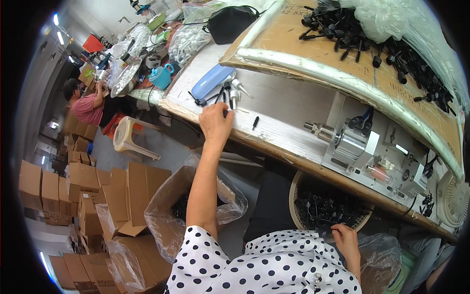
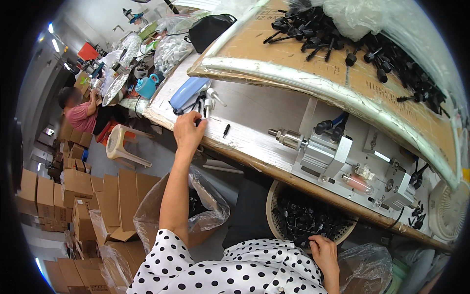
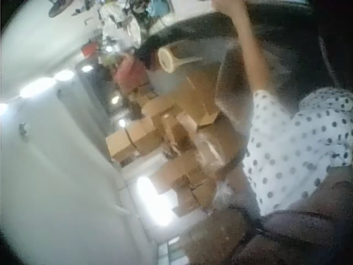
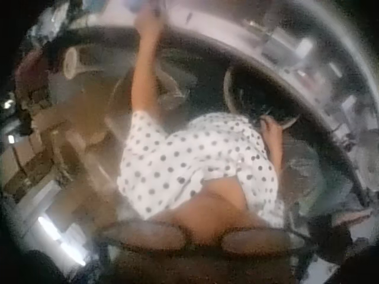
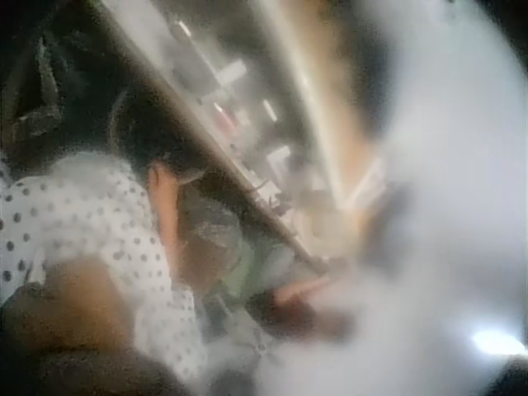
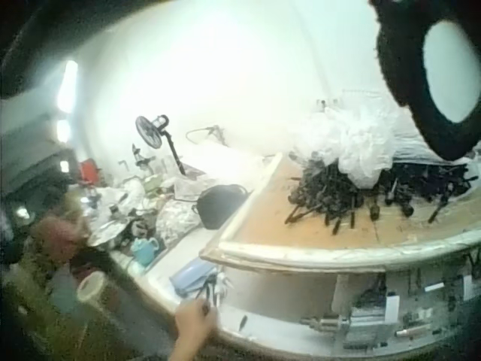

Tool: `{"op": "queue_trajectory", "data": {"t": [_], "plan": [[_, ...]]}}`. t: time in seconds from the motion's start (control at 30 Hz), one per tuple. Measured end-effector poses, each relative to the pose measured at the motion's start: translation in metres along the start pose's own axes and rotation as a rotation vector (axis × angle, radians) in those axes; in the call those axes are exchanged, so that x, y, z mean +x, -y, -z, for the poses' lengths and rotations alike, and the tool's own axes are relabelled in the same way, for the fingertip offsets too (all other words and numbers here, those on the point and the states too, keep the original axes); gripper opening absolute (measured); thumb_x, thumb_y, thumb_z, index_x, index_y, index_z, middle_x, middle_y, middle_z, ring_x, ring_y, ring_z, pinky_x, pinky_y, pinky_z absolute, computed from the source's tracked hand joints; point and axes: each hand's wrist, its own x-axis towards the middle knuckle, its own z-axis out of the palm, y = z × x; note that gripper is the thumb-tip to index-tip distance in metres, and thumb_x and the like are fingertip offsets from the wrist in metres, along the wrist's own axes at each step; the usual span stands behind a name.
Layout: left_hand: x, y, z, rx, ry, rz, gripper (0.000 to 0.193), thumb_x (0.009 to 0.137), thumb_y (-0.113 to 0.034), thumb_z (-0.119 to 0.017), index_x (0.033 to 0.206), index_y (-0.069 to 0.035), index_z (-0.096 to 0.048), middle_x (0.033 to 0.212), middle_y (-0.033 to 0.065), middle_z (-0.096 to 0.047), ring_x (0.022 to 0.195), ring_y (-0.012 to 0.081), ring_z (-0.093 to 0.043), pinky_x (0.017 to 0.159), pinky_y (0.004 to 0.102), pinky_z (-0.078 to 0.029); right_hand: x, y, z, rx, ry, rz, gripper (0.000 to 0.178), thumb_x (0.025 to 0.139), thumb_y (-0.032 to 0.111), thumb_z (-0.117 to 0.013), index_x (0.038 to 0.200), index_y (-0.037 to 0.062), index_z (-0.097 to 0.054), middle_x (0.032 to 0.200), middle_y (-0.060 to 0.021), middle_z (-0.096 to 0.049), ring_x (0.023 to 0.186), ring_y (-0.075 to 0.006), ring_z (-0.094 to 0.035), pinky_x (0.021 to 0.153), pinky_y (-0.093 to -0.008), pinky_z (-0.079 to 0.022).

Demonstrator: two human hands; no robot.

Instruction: The person picks up mascara wands and caps, positions them into a benchtop machine to press them together, and places the assembled parts into a basket.

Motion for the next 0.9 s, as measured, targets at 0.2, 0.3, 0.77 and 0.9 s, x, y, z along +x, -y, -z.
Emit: {"op": "queue_trajectory", "data": {"t": [0.2,0.3,0.77,0.9], "plan": [[-0.005,0.013,0.001,-0.112,-0.042,0.06,0.009,0.071,-0.014,-0.065,0.077,-0.006,-0.064,0.077,0.0115,-0.061,0.079,0.032,-0.056,0.072,0.042,-0.044,-0.003,0.0,0.009,0.009,-0.025,-0.02,0.012,0.078,0.006,-0.061,0.088,0.0012,-0.065,0.072,-0.016,-0.063,0.058,-0.028,-0.059,0.056,-0.0352,-0.045],[-0.01,0.006,0.001,-0.144,-0.195,-0.059,0.007,0.073,-0.013,-0.063,0.076,-0.007,-0.064,0.081,0.011,-0.059,0.08,0.0314,-0.053,0.072,0.0425,-0.042,-0.002,0.0,0.014,0.046,-0.049,-0.051,0.012,0.078,0.007,-0.061,0.088,0.0011,-0.065,0.07,-0.0154,-0.062,0.056,-0.0266,-0.059,0.055,-0.0344,-0.045],[-0.01,-0.053,0.001,-0.324,0.221,-0.071,0.012,0.073,-0.011,-0.067,0.077,-0.001,-0.062,0.069,0.0122,-0.059,0.065,0.0283,-0.056,0.063,0.0383,-0.045,-0.015,-0.003,0.016,0.126,-0.082,-0.022,0.013,0.081,0.006,-0.059,0.092,0.0008,-0.063,0.073,-0.0163,-0.063,0.057,-0.0244,-0.061,0.054,-0.0325,-0.046],[-0.021,-0.069,0.017,-0.808,0.308,0.112,0.012,0.082,-0.004,-0.06,0.092,0.001,-0.059,0.078,0.0093,-0.06,0.064,0.0166,-0.056,0.056,0.0263,-0.044,-0.016,-0.002,0.02,0.244,-0.048,-0.111,0.025,0.082,0.003,-0.058,0.107,0.0009,-0.057,0.072,-0.0147,-0.064,0.059,-0.0188,-0.063,0.054,-0.0291,-0.048]]}}
